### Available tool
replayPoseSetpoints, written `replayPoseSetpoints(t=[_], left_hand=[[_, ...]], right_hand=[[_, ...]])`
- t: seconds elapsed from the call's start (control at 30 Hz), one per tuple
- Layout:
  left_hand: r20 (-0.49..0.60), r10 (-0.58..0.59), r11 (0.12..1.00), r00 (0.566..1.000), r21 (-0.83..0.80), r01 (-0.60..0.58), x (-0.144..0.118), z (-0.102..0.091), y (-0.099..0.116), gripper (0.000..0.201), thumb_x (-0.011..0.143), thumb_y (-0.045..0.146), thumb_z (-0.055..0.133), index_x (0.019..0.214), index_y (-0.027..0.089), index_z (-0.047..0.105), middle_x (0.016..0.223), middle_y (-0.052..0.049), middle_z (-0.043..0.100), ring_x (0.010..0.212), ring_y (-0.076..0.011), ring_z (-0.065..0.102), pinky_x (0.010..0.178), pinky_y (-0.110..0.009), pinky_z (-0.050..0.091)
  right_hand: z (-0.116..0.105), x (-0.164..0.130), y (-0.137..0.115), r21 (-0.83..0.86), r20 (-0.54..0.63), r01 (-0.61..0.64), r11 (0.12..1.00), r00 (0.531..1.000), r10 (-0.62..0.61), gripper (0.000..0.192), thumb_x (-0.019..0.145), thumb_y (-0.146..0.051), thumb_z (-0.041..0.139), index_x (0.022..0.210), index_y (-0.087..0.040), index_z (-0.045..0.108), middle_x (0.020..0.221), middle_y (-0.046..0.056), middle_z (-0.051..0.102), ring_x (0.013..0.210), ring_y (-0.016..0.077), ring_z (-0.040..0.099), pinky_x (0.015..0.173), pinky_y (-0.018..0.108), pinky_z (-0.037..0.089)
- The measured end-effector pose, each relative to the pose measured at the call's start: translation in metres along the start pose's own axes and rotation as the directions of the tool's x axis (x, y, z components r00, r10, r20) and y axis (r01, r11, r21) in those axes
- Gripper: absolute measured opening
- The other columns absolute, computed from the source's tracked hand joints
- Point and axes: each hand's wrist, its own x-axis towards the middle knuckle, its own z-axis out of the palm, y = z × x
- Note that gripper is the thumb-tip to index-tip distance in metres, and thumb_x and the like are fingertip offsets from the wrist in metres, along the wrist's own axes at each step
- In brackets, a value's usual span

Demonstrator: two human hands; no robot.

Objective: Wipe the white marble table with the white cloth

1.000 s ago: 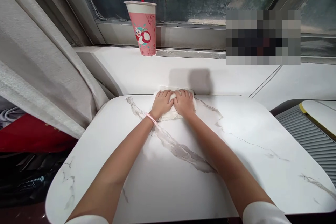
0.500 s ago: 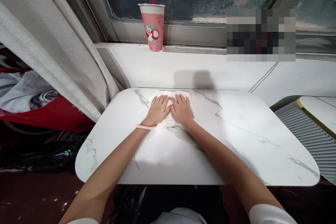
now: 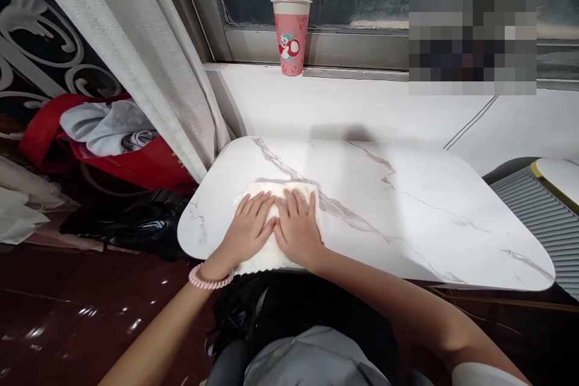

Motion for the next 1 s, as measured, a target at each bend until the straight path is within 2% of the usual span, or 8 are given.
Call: replayPoseSetpoints(t=[0.13, 0.27, 0.47, 0.6, 0.7, 0.83, 1.0], left_hand=[[-0.003, -0.007, 1.0, 1.0, -0.03, 0.007, -0.002, -0.002, -0.014, 0.047, 0.1, 0.038, 0.029, 0.141, 0.018, 0.044, 0.143, -0.013, 0.053, 0.137, -0.027, 0.043, 0.118, -0.053, 0.027], [0.019, -0.004, 0.999, 1.0, -0.036, 0.004, 0.012, 0.002, -0.038, 0.048, 0.099, 0.039, 0.028, 0.139, 0.017, 0.044, 0.145, -0.014, 0.05, 0.137, -0.0275, 0.042, 0.118, -0.053, 0.025], [0.12, 0.006, 0.998, 0.993, -0.068, 0.002, 0.06, 0.011, -0.091, 0.049, 0.097, 0.037, 0.028, 0.14, 0.019, 0.042, 0.149, -0.012, 0.045, 0.14, -0.0259, 0.036, 0.12, -0.052, 0.019], [0.157, -0.058, 0.987, 0.986, -0.142, 0.081, 0.102, 0.016, -0.122, 0.047, 0.098, 0.037, 0.024, 0.137, 0.022, 0.044, 0.149, -0.008, 0.046, 0.14, -0.0228, 0.036, 0.12, -0.049, 0.018], [0.127, -0.09, 0.975, 0.988, -0.193, 0.113, 0.129, 0.02, -0.138, 0.047, 0.099, 0.036, 0.019, 0.134, 0.023, 0.048, 0.144, -0.006, 0.051, 0.136, -0.0212, 0.041, 0.119, -0.046, 0.021], [0.038, -0.079, 0.976, 0.996, -0.198, 0.085, 0.156, 0.027, -0.154, 0.043, 0.099, 0.036, 0.024, 0.129, 0.023, 0.052, 0.139, -0.006, 0.056, 0.129, -0.0218, 0.046, 0.116, -0.044, 0.026], [-0.003, -0.094, 0.974, 0.996, -0.208, 0.091, 0.184, 0.034, -0.172, 0.041, 0.099, 0.032, 0.027, 0.127, 0.021, 0.055, 0.135, -0.006, 0.059, 0.127, -0.0221, 0.048, 0.113, -0.042, 0.03]], right_hand=[[0.005, 0.007, -0.008, 0.02, 0.006, 0.003, 1.0, 1.0, -0.003, 0.049, 0.099, -0.031, 0.037, 0.141, -0.01, 0.046, 0.152, 0.019, 0.04, 0.143, 0.0358, 0.029, 0.117, 0.064, 0.012], [0.013, 0.03, -0.009, 0.049, 0.004, -0.033, 0.998, 0.999, 0.033, 0.047, 0.098, -0.029, 0.038, 0.139, -0.01, 0.048, 0.151, 0.019, 0.04, 0.14, 0.0349, 0.032, 0.113, 0.059, 0.022], [0.034, 0.086, -0.005, 0.056, -0.028, -0.142, 0.988, 0.989, 0.144, 0.044, 0.096, -0.028, 0.039, 0.136, -0.012, 0.05, 0.151, 0.018, 0.04, 0.137, 0.0321, 0.033, 0.113, 0.055, 0.023], [0.046, 0.127, 0.004, 0.05, -0.051, -0.2, 0.978, 0.978, 0.203, 0.042, 0.096, -0.027, 0.039, 0.134, -0.015, 0.052, 0.148, 0.016, 0.043, 0.135, 0.03, 0.035, 0.113, 0.053, 0.023], [0.056, 0.158, 0.015, 0.056, -0.069, -0.216, 0.975, 0.973, 0.22, 0.039, 0.096, -0.025, 0.039, 0.13, -0.016, 0.055, 0.145, 0.015, 0.047, 0.132, 0.0298, 0.038, 0.112, 0.052, 0.024], [0.067, 0.193, 0.031, 0.066, -0.104, -0.221, 0.973, 0.968, 0.227, 0.037, 0.096, -0.025, 0.039, 0.127, -0.017, 0.057, 0.14, 0.015, 0.052, 0.129, 0.0298, 0.041, 0.11, 0.052, 0.024], [0.078, 0.227, 0.045, 0.053, -0.112, -0.236, 0.97, 0.964, 0.24, 0.037, 0.096, -0.024, 0.036, 0.127, -0.017, 0.056, 0.136, 0.015, 0.054, 0.127, 0.029, 0.042, 0.11, 0.051, 0.023]])
